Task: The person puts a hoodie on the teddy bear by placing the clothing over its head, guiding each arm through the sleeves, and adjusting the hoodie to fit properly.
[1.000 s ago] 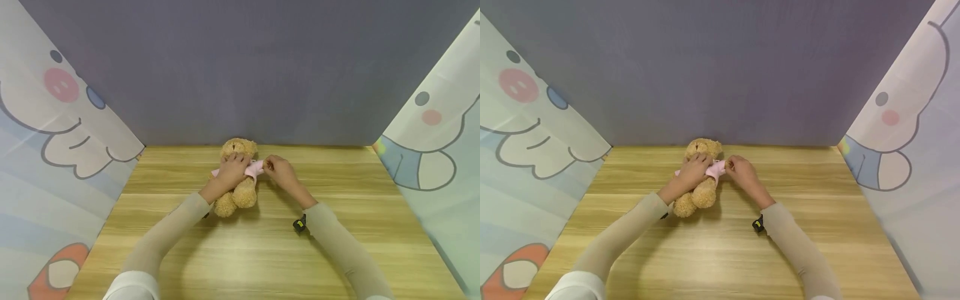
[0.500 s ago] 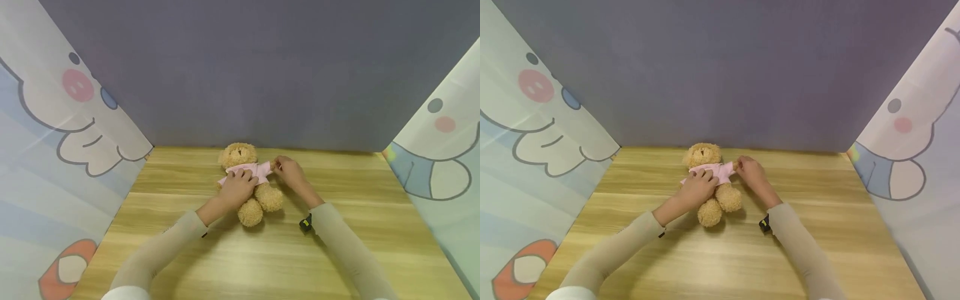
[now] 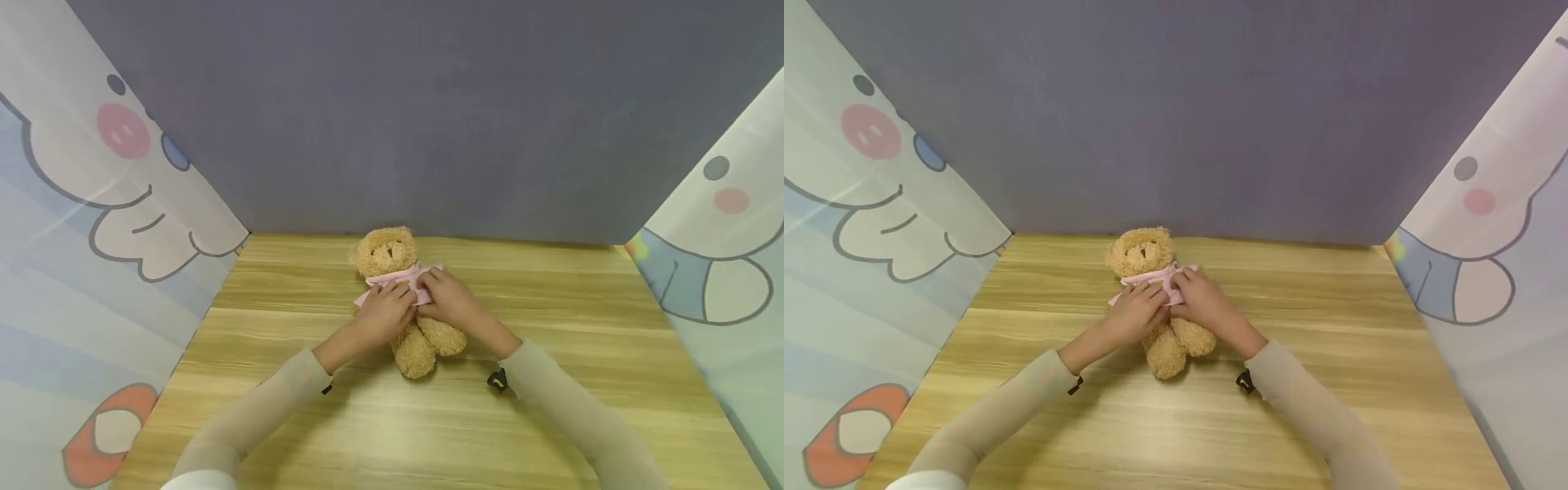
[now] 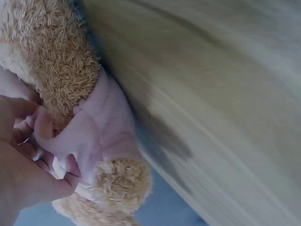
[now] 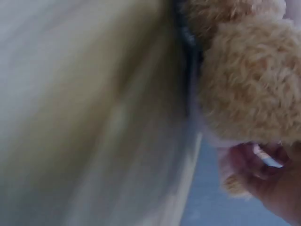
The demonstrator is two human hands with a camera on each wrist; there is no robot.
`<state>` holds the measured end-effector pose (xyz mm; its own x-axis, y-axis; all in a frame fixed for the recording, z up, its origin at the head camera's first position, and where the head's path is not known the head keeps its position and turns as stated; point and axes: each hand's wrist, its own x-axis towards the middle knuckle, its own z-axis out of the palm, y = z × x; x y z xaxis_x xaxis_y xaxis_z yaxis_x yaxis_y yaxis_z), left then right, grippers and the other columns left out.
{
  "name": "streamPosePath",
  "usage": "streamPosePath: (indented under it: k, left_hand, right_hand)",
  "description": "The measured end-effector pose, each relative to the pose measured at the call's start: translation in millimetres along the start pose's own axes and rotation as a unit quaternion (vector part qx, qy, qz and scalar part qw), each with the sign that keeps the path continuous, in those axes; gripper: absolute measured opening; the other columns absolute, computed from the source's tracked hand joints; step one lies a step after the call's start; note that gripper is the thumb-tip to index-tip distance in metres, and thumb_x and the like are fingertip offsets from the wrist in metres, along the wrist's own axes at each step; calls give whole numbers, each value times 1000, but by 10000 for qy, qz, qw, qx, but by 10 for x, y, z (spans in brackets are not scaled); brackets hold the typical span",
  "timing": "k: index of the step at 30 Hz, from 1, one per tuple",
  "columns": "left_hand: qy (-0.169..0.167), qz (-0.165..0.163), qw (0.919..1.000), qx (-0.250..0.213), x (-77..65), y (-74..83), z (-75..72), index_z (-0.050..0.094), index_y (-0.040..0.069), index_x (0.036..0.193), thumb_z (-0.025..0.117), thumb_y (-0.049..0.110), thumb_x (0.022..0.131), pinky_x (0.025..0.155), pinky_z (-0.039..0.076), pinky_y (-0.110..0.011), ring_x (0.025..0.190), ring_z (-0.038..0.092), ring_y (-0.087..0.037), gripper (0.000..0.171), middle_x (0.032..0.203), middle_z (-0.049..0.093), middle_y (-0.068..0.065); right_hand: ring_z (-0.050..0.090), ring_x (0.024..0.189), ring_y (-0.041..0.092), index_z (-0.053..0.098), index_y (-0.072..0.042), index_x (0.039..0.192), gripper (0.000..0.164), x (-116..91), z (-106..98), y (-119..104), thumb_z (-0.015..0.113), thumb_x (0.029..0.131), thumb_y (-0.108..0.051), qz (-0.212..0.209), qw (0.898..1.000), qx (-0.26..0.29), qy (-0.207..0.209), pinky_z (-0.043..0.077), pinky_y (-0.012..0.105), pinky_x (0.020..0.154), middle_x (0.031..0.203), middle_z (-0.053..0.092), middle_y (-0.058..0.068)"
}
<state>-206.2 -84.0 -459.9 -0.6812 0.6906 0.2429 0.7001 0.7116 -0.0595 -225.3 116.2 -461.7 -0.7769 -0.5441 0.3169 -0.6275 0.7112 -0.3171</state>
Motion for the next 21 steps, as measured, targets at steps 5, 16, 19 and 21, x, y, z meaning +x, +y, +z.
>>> streamPosePath:
  k: [5,16,19,21]
  left_hand:
    - [259,-62,9966,-782,0,-36,38,60,12,105,67,33,99,74,50,-35,88,56,-17,23,100,56,-2]
    - [318,-1066,9922,-561,250,-217,-53,62,1,115,58,30,105,62,55,-34,75,59,-20,31,98,57,-10]
    - [147,-1237,9921,-162,287,-201,-64,65,5,106,58,35,104,55,55,-33,70,61,-18,31,92,59,-6]
    - [88,-1241,9922,-91,304,-182,-94,66,6,110,58,36,104,54,55,-33,70,62,-19,31,95,60,-6]
  right_hand:
    - [52,76,16,61,-9,91,24,-115,69,110,82,86,-19,-214,9991,212,294,51,34,72,84,58,1]
    - [55,80,10,71,-12,92,21,-217,-104,314,76,74,-1,-1283,9843,982,-715,50,31,79,85,64,-4]
    - [60,86,10,74,-13,98,18,-284,-97,349,78,81,-6,-1313,9816,1078,-867,54,29,81,92,69,-4]
    - [63,89,9,74,-12,101,14,-305,-137,338,76,87,-9,-1147,9804,1227,-1032,55,27,81,96,70,-3]
